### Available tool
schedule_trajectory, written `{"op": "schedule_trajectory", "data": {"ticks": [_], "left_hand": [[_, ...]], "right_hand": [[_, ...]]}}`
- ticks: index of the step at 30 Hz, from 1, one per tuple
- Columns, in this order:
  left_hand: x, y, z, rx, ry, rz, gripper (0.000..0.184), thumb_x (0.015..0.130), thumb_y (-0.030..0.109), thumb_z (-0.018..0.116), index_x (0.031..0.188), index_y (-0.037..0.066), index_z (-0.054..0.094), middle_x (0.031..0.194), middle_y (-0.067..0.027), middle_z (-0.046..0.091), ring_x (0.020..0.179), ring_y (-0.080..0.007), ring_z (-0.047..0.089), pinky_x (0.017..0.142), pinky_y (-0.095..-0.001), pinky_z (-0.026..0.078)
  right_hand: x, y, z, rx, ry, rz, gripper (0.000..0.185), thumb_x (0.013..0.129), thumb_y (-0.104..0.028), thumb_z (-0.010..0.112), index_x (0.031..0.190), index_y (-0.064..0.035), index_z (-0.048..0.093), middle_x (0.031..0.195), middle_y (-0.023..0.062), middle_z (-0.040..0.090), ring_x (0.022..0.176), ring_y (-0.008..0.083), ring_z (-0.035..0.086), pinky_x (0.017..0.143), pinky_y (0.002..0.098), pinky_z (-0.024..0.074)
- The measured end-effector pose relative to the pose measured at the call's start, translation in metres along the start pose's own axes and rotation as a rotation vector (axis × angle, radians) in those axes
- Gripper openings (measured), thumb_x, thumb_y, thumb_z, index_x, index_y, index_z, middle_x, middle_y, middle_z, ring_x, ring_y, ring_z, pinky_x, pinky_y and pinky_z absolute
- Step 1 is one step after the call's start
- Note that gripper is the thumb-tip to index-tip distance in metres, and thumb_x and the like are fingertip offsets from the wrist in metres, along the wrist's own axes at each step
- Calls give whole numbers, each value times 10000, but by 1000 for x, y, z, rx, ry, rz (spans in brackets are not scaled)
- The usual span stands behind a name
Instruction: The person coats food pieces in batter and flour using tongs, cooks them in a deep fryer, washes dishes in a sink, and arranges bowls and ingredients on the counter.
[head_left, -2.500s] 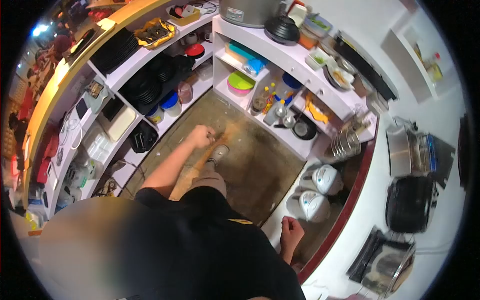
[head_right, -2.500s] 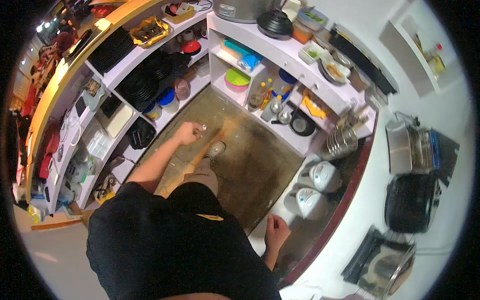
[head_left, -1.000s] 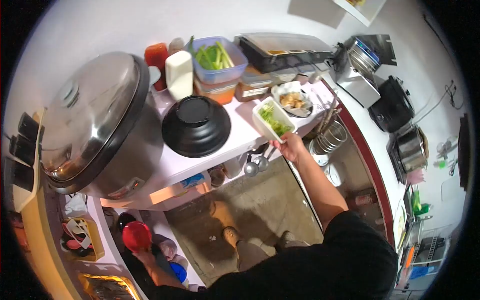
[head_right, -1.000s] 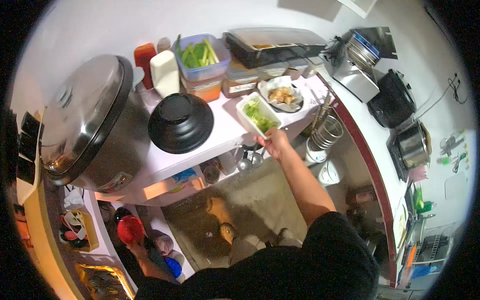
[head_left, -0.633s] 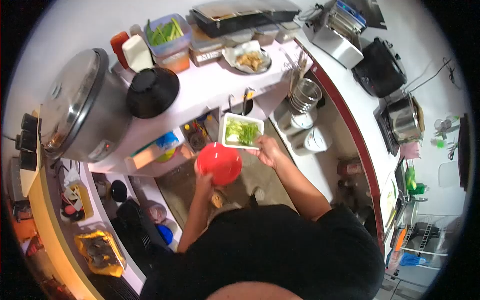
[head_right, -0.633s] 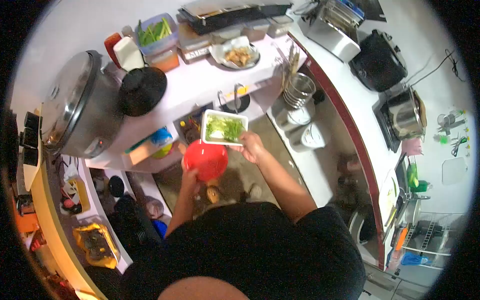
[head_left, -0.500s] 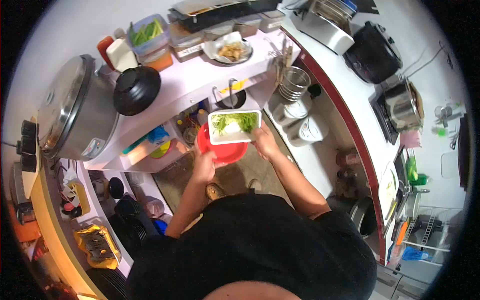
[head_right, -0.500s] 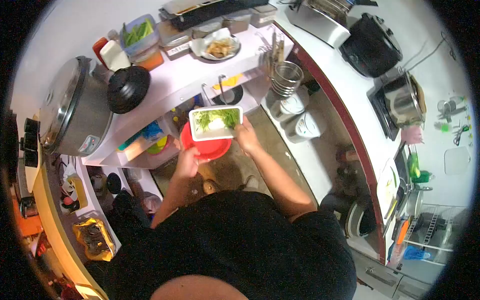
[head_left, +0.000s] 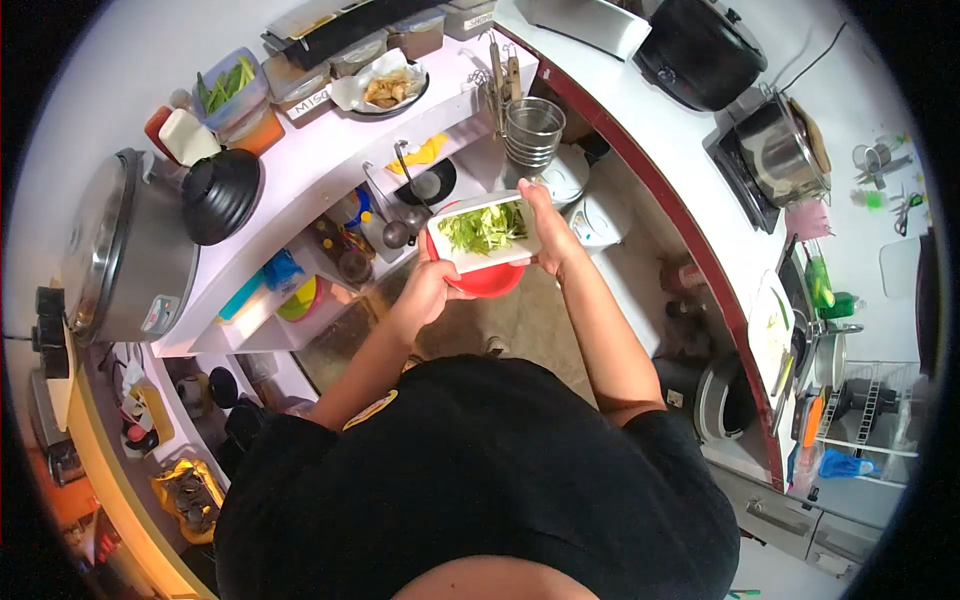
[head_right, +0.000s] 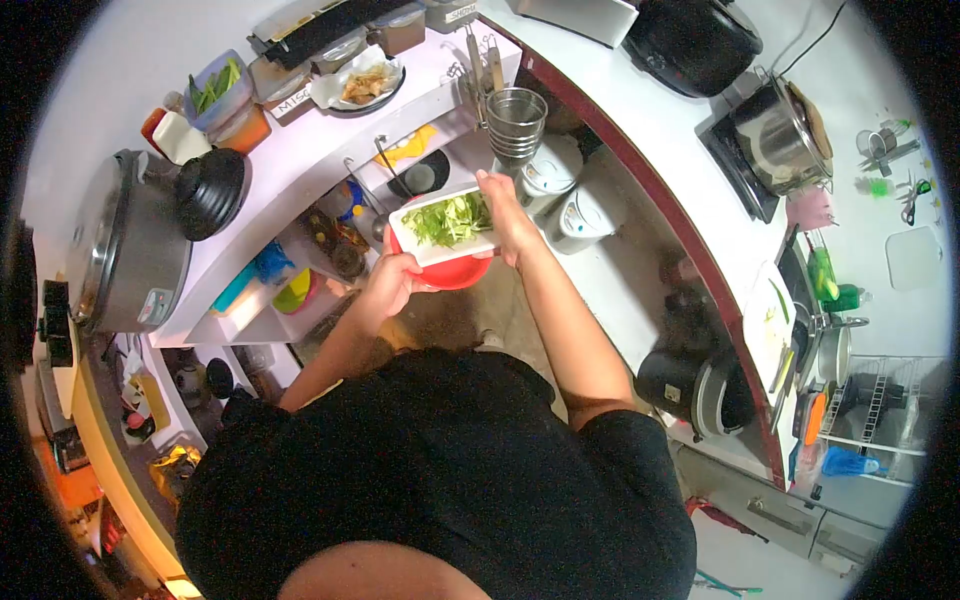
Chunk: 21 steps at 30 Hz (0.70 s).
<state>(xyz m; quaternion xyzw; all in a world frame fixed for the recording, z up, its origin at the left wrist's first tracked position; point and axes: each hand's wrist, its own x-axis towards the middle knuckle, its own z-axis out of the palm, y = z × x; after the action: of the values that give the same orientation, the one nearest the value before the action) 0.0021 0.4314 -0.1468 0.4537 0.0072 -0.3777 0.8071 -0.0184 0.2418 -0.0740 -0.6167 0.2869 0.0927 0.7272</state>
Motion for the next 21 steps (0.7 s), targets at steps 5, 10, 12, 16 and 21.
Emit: {"op": "schedule_trajectory", "data": {"ticks": [5, 10, 12, 16, 21], "left_hand": [[1, 1, -1, -130, -30, -82, 561, 684, 71, 464, 1239, 48, 393, 1138, -140, 551, 955, -290, 606, 689, -419, 566], [2, 13, -5, -154, -77, -94, 516, 698, 112, 439, 1203, 3, 450, 1120, -144, 577, 943, -259, 616, 764, -402, 551], [6, 15, -5, -168, -139, -56, 573, 670, 82, 440, 1241, 46, 413, 1141, -100, 565, 987, -239, 596, 717, -407, 554], [10, 20, -3, -162, -216, -21, 598, 669, 77, 435, 1263, 23, 391, 1160, -128, 555, 971, -247, 607, 736, -407, 553], [-7, 30, 9, -152, -177, 4, 534, 678, 72, 428, 1200, -43, 439, 1109, -170, 577, 925, -278, 624, 757, -420, 558]], "right_hand": [[2, 6, -3, -132, -5, -547, 437, 772, -295, 592, 1173, -131, 534, 1224, 123, 437, 1051, 235, 496, 869, 326, 416], [-25, 5, 7, -785, 136, -1068, 538, 644, -139, 644, 1167, -65, 537, 1116, 150, 460, 1066, 283, 465, 931, 358, 375], [-34, 2, 12, -742, 186, -1230, 544, 615, -131, 658, 1142, -63, 545, 1134, 153, 459, 1063, 288, 473, 915, 380, 392], [-36, -10, 11, -738, 284, -1244, 547, 606, -199, 683, 1122, -75, 555, 1108, 174, 476, 1027, 327, 505, 867, 396, 432], [-36, -17, 4, -480, 386, -1116, 456, 711, -143, 622, 1148, -50, 532, 1095, 153, 502, 1043, 273, 489, 916, 363, 381]]}}
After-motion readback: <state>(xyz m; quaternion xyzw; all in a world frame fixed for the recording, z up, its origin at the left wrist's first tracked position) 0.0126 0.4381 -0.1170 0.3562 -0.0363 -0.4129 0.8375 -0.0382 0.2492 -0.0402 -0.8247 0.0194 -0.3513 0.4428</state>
